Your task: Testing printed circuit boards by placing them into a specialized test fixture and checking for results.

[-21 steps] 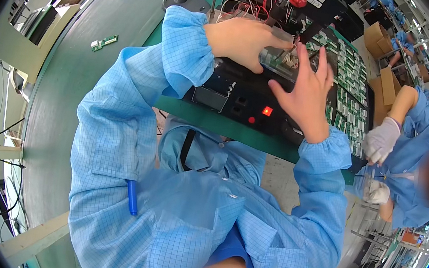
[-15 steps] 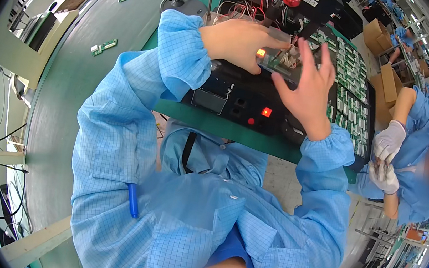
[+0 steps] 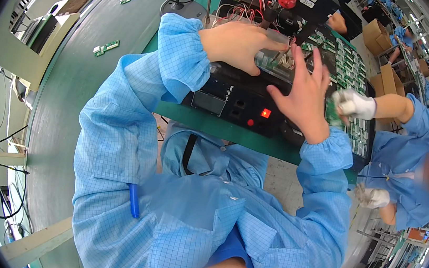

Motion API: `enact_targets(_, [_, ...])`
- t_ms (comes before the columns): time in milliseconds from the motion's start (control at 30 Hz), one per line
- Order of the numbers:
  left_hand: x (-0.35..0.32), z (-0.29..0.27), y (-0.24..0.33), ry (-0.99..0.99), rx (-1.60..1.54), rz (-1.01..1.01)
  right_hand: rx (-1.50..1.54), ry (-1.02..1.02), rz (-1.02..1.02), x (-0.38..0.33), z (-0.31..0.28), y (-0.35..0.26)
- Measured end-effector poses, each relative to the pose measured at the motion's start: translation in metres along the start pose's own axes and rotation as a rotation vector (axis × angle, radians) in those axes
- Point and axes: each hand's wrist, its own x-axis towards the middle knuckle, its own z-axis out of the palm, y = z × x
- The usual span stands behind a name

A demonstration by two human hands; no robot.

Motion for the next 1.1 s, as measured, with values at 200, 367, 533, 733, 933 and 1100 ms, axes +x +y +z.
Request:
enact_targets(200, [-0.002, -0.004, 0.004, -0.061, -0.015, -0.031, 0.013, -0.033, 0.006, 0.0, -0.001, -0.001])
enact_targets(367, [-0.001, -0.008, 0.01, -0.084, -0.05, -0.043, 0.064, -0.008, 0.017, -0.003, -0.001, 0.004])
enact_targets(533, [-0.009, -0.005, 0.009, -0.063, 0.005, -0.022, 0.083, 0.18, 0.07, -0.003, -0.007, 0.01])
enact_targets(733, [-0.014, 0.004, 0.001, 0.055, -0.044, 0.008, 0.08, -0.128, 0.141, -0.018, 0.001, 0.006])
enact_targets(933, [-0.017, 0.001, 0.007, -0.009, 0.083, 0.012, 0.055, 0.223, 0.078, -0.007, -0.017, -0.002])
enact_targets(1100, [-0.021, 0.007, 0.008, 0.011, 0.102, 0.022, 0.104, 0.299, 0.034, -0.003, -0.017, -0.011])
